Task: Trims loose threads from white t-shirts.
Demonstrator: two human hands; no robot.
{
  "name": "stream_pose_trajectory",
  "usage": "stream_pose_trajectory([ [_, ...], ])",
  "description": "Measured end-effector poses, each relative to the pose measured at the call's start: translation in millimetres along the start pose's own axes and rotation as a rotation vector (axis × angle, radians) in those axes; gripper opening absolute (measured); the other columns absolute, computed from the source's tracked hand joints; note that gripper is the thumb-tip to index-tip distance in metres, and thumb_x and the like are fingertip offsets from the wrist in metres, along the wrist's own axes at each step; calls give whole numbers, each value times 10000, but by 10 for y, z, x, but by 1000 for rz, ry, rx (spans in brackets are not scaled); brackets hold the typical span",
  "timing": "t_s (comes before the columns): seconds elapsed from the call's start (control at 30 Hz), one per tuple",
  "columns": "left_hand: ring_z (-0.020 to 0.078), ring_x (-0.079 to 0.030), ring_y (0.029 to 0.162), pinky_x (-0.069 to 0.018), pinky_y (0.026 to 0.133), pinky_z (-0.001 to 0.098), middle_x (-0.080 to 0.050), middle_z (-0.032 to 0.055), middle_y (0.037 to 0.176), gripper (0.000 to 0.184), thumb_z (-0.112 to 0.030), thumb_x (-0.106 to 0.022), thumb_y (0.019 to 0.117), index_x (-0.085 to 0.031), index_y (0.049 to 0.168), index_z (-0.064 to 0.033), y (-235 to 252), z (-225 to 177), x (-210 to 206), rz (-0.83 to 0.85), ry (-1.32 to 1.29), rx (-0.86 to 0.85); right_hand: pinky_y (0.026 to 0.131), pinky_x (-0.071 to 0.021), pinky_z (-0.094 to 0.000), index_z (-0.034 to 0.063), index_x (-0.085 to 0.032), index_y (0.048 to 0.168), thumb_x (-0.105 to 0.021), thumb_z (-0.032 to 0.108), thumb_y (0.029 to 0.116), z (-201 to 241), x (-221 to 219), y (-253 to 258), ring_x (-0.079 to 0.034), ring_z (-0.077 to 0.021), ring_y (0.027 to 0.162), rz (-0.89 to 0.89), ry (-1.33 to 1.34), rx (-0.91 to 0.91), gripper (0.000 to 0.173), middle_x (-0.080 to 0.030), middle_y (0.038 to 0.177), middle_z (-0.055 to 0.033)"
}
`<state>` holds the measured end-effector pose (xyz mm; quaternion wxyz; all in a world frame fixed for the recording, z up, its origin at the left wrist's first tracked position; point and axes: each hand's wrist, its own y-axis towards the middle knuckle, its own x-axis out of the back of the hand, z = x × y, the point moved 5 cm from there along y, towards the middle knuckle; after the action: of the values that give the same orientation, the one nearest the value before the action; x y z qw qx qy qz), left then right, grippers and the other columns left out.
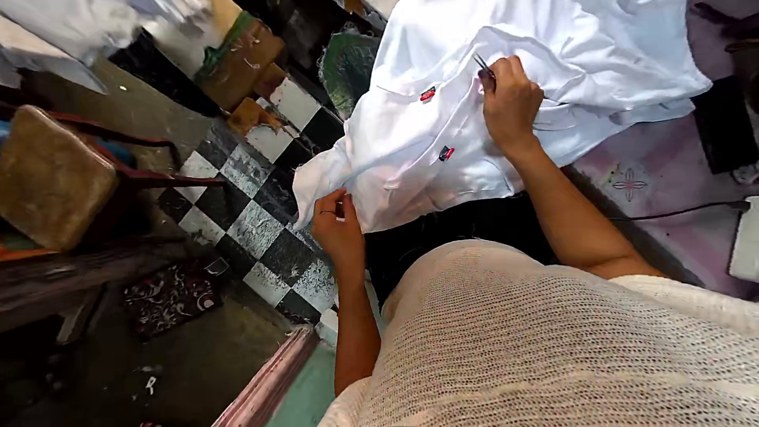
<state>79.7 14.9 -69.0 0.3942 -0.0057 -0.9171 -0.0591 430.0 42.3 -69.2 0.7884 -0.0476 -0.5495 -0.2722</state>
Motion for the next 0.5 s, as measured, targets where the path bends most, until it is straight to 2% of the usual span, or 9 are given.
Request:
stream_pose_trajectory([
  [0.1,200,-689,827,-584,773,317,-701,196,989,193,-73,-652,977,-711,1090,72,-48,-518,-225,33,-146,-266,856,-540,-515,-52,-677,1137,-455,158,1079,226,240,-241,-686,-357,1008,49,279,96,311,-679,1123,-233],
  [0.17,238,-664,788,-570,705,342,-681,205,985,289,-151,-724,950,-698,1142,63,-40,-665,-526,131,-155,-354,905,-546,-446,-54,-698,1121,-479,115,1059,409,206,-434,-695,-282,986,193,486,148,283,-708,1062,-205],
  [0.23,309,-642,787,-555,683,433,-641,223,1027,425,-232,-752,942,-640,1245,45,-6,-608,-795,213,-68,-351,849,-567,-422,-19,-713,1140,-536,143,1044,523,2,-600,-702,-232,883,394,593,157,259,-729,995,-163],
  [0.27,318,-641,791,-554,689,454,-636,219,1039,382,-214,-733,957,-646,1240,27,14,-534,-886,222,-53,-350,847,-565,-454,7,-710,1191,-562,163,1038,547,-130,-668,-703,-243,878,513,594,143,264,-735,1004,-155],
  [0.33,251,-652,795,-559,715,381,-665,177,1015,181,-115,-696,970,-722,1108,1,65,-415,-930,175,-133,-386,870,-542,-571,54,-694,1282,-604,174,1022,549,-368,-729,-706,-327,938,697,514,111,300,-736,1043,-172],
  [0.4,161,-654,791,-553,737,279,-690,148,965,111,-61,-698,955,-743,1024,14,106,-357,-845,195,-247,-359,859,-523,-598,39,-715,1185,-609,174,1024,522,-506,-742,-693,-357,954,779,437,67,235,-723,1014,-180],
  [0.47,116,-642,750,-551,711,254,-681,117,931,103,-76,-680,972,-712,1007,15,78,-278,-710,314,-268,-273,823,-518,-574,20,-720,1095,-609,172,1022,496,-554,-725,-674,-338,897,790,439,37,202,-703,947,-172],
  [0.5,119,-634,711,-551,680,274,-681,116,905,119,-83,-660,986,-698,1015,26,47,-244,-642,389,-268,-200,801,-513,-549,11,-721,1068,-613,165,1015,491,-549,-706,-659,-315,857,780,473,22,195,-692,913,-164],
])
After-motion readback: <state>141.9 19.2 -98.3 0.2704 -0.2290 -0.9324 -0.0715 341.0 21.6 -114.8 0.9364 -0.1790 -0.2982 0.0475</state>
